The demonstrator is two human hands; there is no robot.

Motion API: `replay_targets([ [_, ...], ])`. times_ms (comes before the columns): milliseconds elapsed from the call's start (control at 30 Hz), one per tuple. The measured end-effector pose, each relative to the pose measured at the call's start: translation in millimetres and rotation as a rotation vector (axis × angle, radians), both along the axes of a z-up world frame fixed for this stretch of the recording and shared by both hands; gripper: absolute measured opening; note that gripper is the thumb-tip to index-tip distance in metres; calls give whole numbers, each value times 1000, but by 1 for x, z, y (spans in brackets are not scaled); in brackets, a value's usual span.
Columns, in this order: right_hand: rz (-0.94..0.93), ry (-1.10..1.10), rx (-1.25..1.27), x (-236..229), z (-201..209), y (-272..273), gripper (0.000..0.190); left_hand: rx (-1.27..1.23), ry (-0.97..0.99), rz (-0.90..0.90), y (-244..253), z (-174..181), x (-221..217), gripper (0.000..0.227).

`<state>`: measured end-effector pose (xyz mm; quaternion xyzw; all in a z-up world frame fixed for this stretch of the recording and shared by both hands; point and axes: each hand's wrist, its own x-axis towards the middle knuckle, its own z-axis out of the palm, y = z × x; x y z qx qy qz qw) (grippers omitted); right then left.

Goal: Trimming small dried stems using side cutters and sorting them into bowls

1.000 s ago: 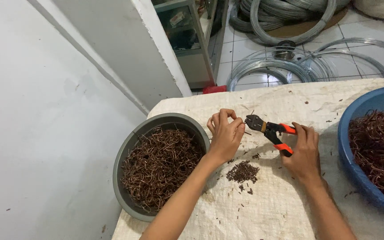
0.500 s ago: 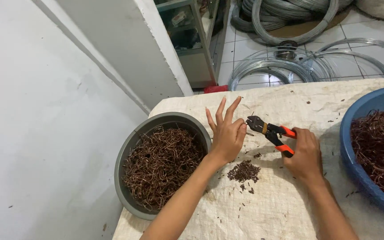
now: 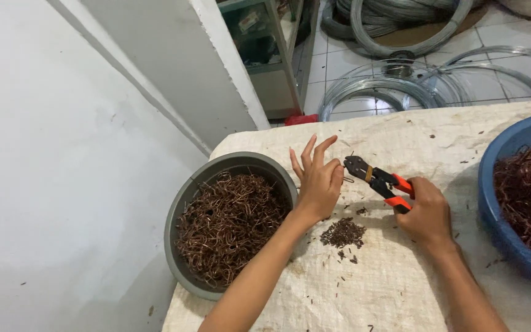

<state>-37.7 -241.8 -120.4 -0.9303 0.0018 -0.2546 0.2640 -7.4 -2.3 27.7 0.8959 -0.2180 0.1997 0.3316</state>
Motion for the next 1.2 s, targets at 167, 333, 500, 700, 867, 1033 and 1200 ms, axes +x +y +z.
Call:
replay_targets([
  [167, 32, -35, 27, -15, 34, 10, 37, 46, 75, -50, -3, 18, -7, 43],
  [333, 5, -1, -7, -16, 29, 11, 41, 10, 138, -69, -2, 9, -2, 37],
  [500, -57, -45, -58, -20, 34, 15, 26, 95, 107, -39, -3, 5, 1, 39],
  [700, -53, 80, -17, -15, 45, 19, 26, 102, 281, -12, -1, 9, 3, 42],
  [867, -92, 307, -153, -9, 42, 1, 60, 168, 228, 22, -2, 17, -6, 38],
  [1033, -2, 371, -187, -12, 25, -15, 84, 163, 179, 20, -2, 11, -5, 38],
  [1200, 34, 680, -428, -12, 64, 7, 106, 188, 179, 9, -3, 13, -7, 36],
])
